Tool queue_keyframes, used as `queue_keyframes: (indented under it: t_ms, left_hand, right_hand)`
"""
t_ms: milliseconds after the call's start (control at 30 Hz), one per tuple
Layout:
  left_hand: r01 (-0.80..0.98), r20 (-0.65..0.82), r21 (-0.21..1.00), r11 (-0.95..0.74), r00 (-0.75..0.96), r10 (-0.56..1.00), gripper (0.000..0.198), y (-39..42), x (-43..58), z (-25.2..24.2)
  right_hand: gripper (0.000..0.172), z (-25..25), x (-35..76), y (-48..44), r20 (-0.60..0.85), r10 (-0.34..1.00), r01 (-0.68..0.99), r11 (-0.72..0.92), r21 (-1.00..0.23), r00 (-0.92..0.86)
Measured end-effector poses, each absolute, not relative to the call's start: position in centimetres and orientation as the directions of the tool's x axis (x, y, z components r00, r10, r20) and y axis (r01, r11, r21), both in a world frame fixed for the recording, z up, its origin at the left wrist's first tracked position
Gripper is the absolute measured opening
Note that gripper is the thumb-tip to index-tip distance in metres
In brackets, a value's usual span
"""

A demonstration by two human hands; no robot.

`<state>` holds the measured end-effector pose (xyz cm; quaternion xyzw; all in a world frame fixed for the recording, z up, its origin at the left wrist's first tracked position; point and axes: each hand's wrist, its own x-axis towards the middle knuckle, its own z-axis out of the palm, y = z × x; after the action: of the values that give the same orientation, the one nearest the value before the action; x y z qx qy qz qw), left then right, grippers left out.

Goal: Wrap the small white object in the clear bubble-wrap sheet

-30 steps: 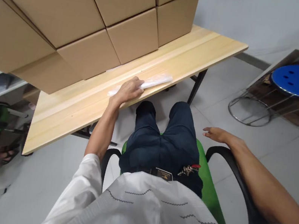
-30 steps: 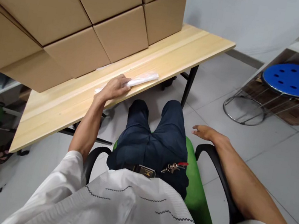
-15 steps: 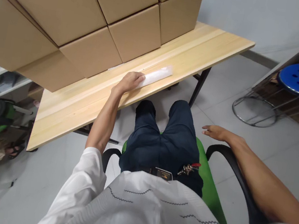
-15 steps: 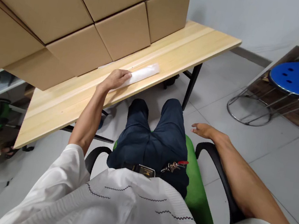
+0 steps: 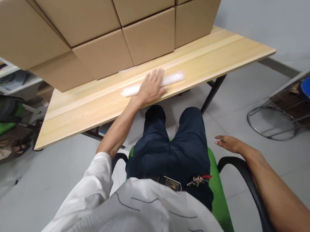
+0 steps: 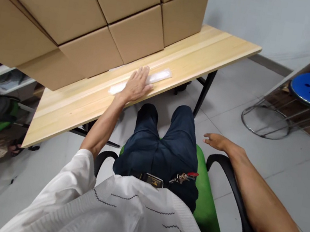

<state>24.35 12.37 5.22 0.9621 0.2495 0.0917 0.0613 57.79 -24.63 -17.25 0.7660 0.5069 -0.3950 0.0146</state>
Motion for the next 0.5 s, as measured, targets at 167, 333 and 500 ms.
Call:
queue_keyframes:
  t_ms: [167, 333, 500]
  left_hand:
    - [0.524, 0.108, 0.112, -0.844, 0.838, 0.535, 0.108, 10.0, 25.6, 3.6]
    - [0.556, 0.063, 0.055, -0.83, 0.827, 0.558, 0.105, 9.2, 25.6, 3.8]
    - [0.547, 0.08, 0.089, -0.833, 0.829, 0.553, 0.106, 9.6, 25.6, 3.5]
  right_hand:
    - [0.069, -17.0, 58.0, -25.0, -0.622, 0.77, 0.825, -0.44, -0.354, 0.144]
    - [0.067, -17.3, 58.3, -25.3, -0.598, 0.79, 0.842, -0.409, -0.351, 0.134]
    - [0.059, -17.8, 58.5, -25.6, -0.499, 0.856, 0.862, -0.351, -0.366, 0.136]
